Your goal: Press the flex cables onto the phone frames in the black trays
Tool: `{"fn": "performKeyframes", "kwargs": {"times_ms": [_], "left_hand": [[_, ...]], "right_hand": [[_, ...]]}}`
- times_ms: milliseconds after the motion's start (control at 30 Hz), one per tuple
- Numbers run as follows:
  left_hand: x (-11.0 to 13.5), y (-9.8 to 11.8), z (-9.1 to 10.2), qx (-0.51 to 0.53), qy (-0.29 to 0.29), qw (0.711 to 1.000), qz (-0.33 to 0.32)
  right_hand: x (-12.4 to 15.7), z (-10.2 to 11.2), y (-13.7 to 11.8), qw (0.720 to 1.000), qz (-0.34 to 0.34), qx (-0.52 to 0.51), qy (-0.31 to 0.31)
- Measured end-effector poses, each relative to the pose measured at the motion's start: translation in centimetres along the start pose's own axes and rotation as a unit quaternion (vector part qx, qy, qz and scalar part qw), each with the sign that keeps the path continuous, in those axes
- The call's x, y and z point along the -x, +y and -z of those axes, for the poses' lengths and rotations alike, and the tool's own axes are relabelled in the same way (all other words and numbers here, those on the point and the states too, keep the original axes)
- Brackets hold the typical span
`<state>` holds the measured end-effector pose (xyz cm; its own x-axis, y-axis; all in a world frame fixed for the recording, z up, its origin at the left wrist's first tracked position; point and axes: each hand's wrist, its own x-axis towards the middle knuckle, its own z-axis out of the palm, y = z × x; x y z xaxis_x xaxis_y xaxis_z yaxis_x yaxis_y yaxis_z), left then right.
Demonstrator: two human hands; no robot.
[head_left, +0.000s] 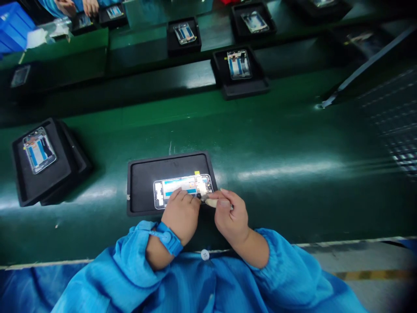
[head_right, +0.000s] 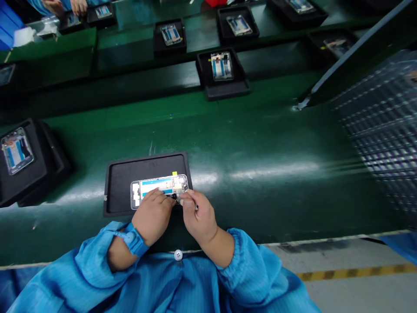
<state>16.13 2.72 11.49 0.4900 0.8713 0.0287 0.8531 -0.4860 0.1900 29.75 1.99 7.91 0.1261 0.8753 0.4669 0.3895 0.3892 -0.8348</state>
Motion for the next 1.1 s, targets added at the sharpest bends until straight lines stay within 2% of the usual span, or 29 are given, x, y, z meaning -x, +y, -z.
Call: {"fn": "performKeyframes", "kwargs": {"times_ms": [133, 300, 467, 600, 733, 833, 967, 1100], "left_hand": [[0.0, 0.0, -0.1, -0.004, 0.007, 1.0, 0.003], [0.0, 0.0, 0.0, -0.004, 0.0, 1.0, 0.0], [-0.1, 0.0, 0.3, 0.005, -0.015, 1.0, -0.005], [0.0, -0.2, 0.2, 0.004, 0.0, 1.0, -0.018], [0.3, -0.6, -0.3, 0.003, 0.025, 0.999, -0.027], [0.5, -0.9, -0.9, 0.021, 0.053, 0.998, -0.026], [0.5, -1.0, -1.5, 0.044, 0.087, 0.995, -0.009], [0.4, -0.9, -1.5, 0.053, 0.094, 0.994, 0.001]], "right_hand": [[0.1, 0.0, 0.1, 1.0, -0.014, -0.012, 0.017], [0.0, 0.1, 0.0, 1.0, -0.009, -0.002, 0.003], [-1.0, 0.3, -1.1, 0.996, 0.033, 0.065, -0.057], [-2.3, -0.1, -2.4, 0.976, 0.092, 0.157, -0.118], [-2.8, -0.8, -2.7, 0.964, 0.121, 0.2, -0.124], [-2.4, -0.9, -2.2, 0.977, 0.065, 0.185, -0.084], [-2.1, -0.5, -1.7, 0.984, -0.097, 0.141, -0.043], [-2.2, -0.3, -1.6, 0.982, -0.152, 0.098, -0.047]]}}
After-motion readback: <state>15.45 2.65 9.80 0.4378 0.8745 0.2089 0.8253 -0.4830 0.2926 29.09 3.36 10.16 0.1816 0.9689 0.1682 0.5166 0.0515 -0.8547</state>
